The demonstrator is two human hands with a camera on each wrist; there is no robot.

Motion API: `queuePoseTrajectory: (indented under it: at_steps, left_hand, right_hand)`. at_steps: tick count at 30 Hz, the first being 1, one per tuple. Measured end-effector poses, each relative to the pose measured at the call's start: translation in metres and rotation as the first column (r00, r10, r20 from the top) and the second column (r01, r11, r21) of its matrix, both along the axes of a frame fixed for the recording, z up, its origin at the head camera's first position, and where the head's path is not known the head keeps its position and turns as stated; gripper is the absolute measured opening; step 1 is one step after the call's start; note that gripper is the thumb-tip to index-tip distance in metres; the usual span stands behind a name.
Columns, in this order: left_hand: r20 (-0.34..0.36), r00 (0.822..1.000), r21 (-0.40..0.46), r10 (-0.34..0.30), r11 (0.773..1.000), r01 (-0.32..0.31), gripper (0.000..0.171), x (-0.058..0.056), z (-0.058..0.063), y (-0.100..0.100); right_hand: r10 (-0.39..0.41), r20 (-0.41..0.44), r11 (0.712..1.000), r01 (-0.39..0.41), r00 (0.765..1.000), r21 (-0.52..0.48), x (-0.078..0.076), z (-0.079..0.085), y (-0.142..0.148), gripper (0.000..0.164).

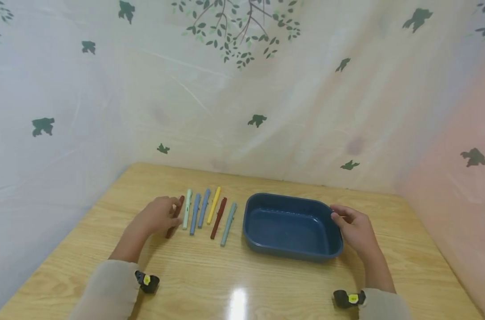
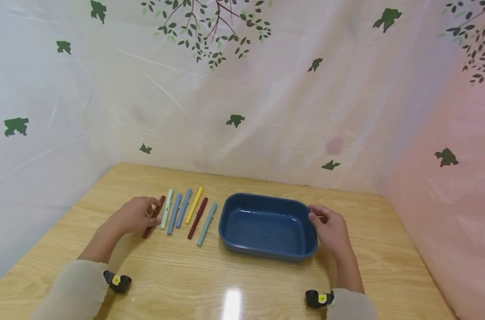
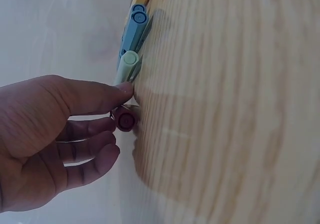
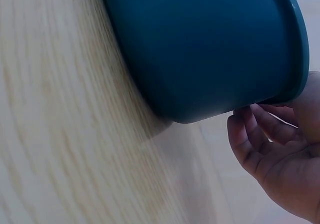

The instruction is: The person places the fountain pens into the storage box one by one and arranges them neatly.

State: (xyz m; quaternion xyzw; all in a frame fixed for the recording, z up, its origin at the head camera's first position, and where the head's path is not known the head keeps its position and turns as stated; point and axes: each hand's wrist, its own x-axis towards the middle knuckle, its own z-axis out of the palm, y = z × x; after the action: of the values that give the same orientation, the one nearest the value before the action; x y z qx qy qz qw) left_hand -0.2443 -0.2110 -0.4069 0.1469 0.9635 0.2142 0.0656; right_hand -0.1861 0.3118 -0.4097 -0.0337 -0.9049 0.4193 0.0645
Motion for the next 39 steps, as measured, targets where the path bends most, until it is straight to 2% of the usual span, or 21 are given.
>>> queuePoseTrajectory:
  at_steps: [9,17,31,39]
  left_hand:
    - [0.009,0.999,0.005,0.031,1.000,-0.031,0.027,0.002,0.001,0.001]
    - [0.018,0.999,0.006,0.043,0.999,-0.043,0.028,-0.001,0.000,0.001]
    - [0.023,0.998,0.016,0.063,0.998,-0.063,0.024,0.001,0.002,0.001]
    - [0.017,0.996,0.014,0.082,0.996,-0.083,0.035,-0.001,0.005,-0.001]
  right_hand:
    - [-0.001,-0.007,1.000,0.001,1.000,-0.002,0.000,0.000,-0.001,0.043]
    - [0.003,-0.009,1.000,-0.004,1.000,-0.018,0.001,-0.003,0.003,0.045]
    - [0.020,0.088,0.995,-0.010,0.996,-0.102,0.005,0.002,0.010,0.053]
    - [0.017,0.116,0.991,-0.001,0.993,-0.131,0.003,0.000,0.011,0.055]
